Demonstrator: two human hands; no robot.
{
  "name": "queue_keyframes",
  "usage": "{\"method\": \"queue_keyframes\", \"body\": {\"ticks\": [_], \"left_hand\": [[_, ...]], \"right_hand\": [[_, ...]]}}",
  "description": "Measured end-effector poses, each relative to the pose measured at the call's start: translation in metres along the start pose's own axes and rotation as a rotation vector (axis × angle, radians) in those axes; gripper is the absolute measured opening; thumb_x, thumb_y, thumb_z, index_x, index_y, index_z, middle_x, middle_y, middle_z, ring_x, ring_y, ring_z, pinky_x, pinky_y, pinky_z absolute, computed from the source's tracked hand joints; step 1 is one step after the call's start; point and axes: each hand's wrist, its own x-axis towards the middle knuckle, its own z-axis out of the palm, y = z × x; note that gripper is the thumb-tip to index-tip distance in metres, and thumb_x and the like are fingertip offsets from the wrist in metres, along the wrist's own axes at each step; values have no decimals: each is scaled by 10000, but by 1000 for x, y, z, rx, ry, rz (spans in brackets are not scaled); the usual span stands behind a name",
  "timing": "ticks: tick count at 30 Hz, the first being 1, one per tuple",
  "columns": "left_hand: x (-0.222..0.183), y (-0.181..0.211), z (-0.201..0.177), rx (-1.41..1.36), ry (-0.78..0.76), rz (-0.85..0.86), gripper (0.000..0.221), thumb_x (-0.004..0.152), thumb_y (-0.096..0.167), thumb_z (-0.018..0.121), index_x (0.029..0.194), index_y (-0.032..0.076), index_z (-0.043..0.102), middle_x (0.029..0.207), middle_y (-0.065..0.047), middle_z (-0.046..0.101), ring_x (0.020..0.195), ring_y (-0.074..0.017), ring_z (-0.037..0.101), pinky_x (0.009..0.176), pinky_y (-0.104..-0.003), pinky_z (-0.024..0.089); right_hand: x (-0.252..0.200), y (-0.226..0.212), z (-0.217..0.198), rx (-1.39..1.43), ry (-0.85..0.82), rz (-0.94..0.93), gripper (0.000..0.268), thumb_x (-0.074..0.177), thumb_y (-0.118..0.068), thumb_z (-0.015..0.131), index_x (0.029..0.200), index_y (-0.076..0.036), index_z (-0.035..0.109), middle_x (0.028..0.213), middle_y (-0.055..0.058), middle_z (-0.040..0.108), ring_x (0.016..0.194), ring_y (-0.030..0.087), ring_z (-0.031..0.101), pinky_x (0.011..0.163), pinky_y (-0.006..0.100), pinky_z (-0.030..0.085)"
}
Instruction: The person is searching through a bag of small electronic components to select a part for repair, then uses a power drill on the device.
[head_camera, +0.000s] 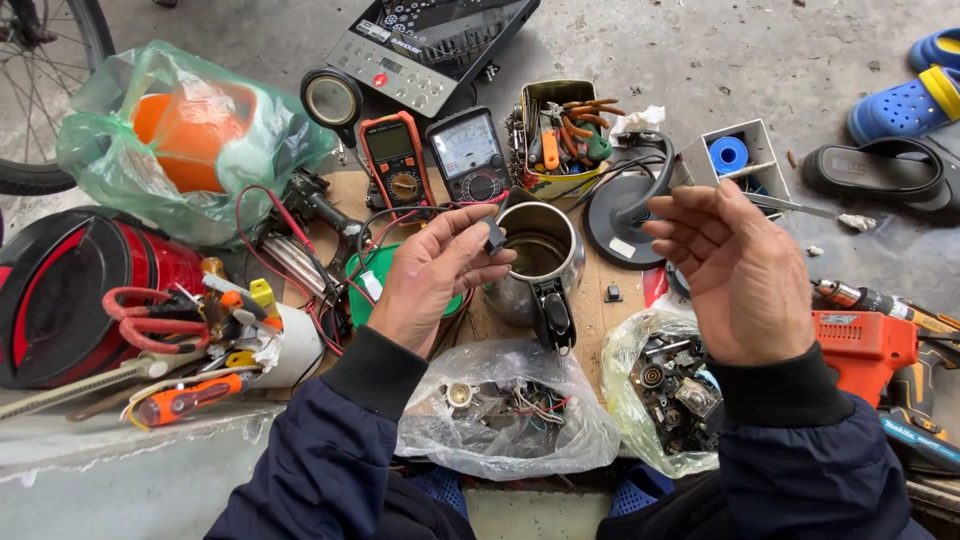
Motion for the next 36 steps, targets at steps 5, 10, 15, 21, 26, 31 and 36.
{"method": "queue_keyframes", "body": {"ticks": [5,10,15,21,26,31,36], "left_hand": [[-18,1,-9,-51,6,39,403,1063,127,640,1450,32,698,1193,-172,792,966,-262,806,899,-351,687],[-50,-1,-3,33,-7,131,495,1017,30,655,1509,-1,611,1233,-187,784,1010,-249,792,908,-332,671],[-126,-43,30,371,49,61,507,932,245,713,1433,165,702,1346,-104,829,1205,-181,812,1097,-381,677],[-116,-215,-15,1225,74,187,796,1073,304,672,1749,187,267,1710,-152,478,1379,-405,646,1081,-582,578],[-146,-154,-16,1133,130,107,434,1072,476,598,1467,307,668,1235,1,782,895,-181,752,722,-412,656],[-173,-94,-24,702,328,76,242,948,429,790,868,217,875,783,92,848,744,-71,737,726,-266,572],[-204,-84,-7,-575,-321,176,456,1092,267,559,706,31,619,587,-113,588,587,-231,596,902,-549,681]], "right_hand": [[-9,-2,-17,13,-12,-26,332,1120,-360,594,1143,-66,748,1129,153,829,983,257,817,842,298,636],[-17,-9,-25,8,-31,-70,340,1129,-374,593,1150,-70,743,1127,145,822,963,247,803,843,296,636],[-22,-10,-34,-36,-24,-85,356,1148,-361,556,1167,-59,742,1116,146,820,945,240,798,830,306,629],[-30,1,-30,-261,-75,-75,243,1088,-219,577,1113,-34,732,1084,164,814,877,230,763,786,299,616],[-65,1,-18,-712,-155,98,313,1132,-254,561,1214,-23,755,1181,179,831,888,258,729,833,391,614],[-74,49,-20,-874,-133,150,338,1106,-271,603,1280,-36,774,1140,119,826,900,211,728,791,342,593],[-87,82,-12,-1241,-166,111,426,1043,-441,613,1290,-166,826,1311,50,854,1166,199,785,1040,346,577]]}}
